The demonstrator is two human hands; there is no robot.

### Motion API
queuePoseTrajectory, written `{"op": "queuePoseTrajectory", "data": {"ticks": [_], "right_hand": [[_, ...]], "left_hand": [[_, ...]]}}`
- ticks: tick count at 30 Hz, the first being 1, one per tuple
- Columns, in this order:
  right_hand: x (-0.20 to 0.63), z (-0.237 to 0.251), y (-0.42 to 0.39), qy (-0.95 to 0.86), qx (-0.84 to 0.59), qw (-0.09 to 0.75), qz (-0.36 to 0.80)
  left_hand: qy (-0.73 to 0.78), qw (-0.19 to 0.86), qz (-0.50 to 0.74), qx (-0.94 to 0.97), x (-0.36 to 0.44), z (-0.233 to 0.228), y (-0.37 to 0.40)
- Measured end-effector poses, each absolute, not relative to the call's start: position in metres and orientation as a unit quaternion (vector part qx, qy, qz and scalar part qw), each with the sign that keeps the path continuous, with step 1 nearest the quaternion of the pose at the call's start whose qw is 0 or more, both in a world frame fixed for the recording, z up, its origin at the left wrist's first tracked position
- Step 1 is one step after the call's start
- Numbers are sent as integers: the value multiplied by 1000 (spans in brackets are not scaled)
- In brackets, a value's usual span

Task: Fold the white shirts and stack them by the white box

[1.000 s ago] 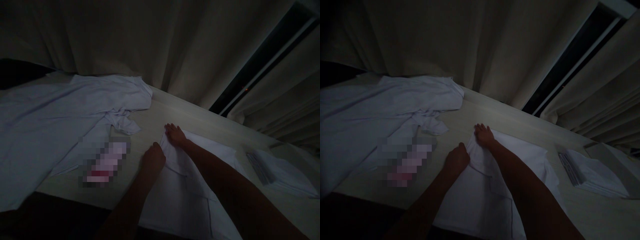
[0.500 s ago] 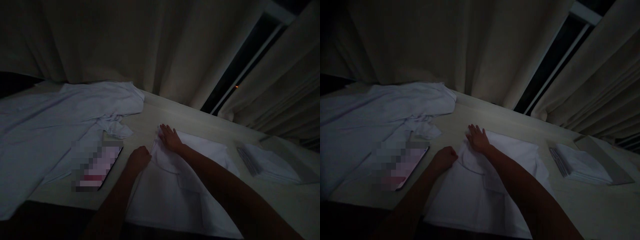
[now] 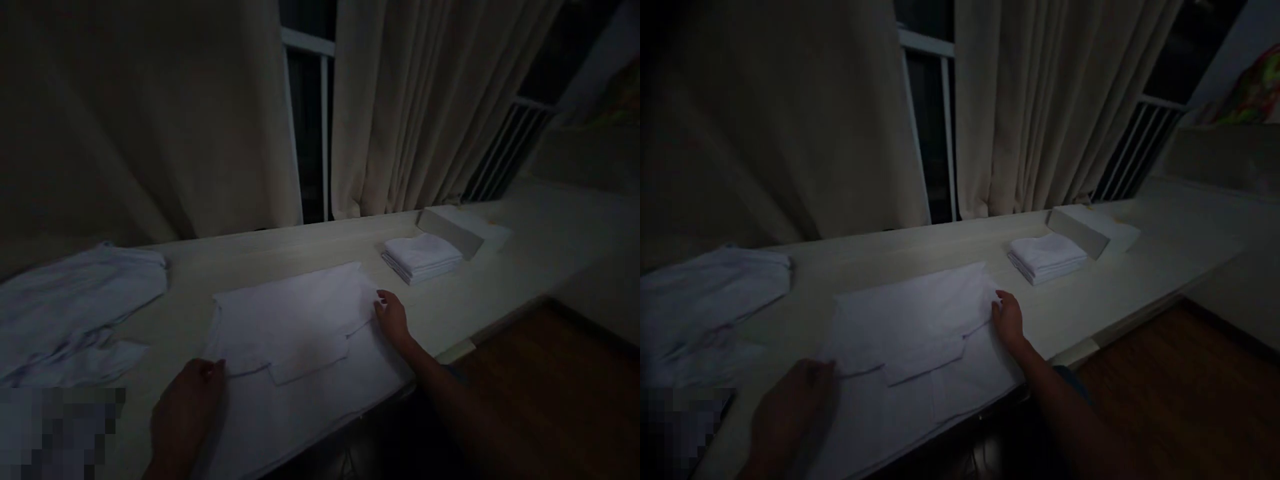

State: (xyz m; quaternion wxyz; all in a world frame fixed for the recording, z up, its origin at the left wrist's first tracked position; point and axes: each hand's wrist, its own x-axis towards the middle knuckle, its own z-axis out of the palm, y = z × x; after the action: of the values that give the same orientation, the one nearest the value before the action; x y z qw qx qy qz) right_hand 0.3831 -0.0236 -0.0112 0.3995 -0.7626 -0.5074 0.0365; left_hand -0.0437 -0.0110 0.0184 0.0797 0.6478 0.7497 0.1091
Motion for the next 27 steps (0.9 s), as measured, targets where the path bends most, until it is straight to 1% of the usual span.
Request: {"op": "queuePoseTrajectory", "data": {"ticks": [2, 5, 8, 11, 13, 16, 20, 25, 27], "right_hand": [[403, -9, -17, -444, -797, 404, 67], [423, -14, -7, -406, -810, 410, 111], [432, -20, -1, -424, -798, 406, 136], [433, -21, 5, -460, -798, 364, 138], [433, -20, 9, -467, -804, 338, 145], [432, -20, 17, -471, -804, 327, 161], [429, -22, 27, -471, -794, 330, 198], [425, -15, 35, -467, -788, 347, 202], [423, -11, 37, -447, -775, 391, 215]], "left_hand": [[693, 65, 121, 707, -1, 25, -26], [589, 26, 154, 793, 70, 25, -36], [478, -1, 149, 865, 133, 13, -30], [422, -16, 101, 901, 174, -9, -20], [409, -21, 75, 909, 186, -24, -16], [402, -25, 51, 914, 189, -38, -15], [401, -28, 33, 915, 186, -41, -16], [405, -29, 27, 914, 191, -36, -18], [408, -28, 25, 912, 192, -35, -19]]}}
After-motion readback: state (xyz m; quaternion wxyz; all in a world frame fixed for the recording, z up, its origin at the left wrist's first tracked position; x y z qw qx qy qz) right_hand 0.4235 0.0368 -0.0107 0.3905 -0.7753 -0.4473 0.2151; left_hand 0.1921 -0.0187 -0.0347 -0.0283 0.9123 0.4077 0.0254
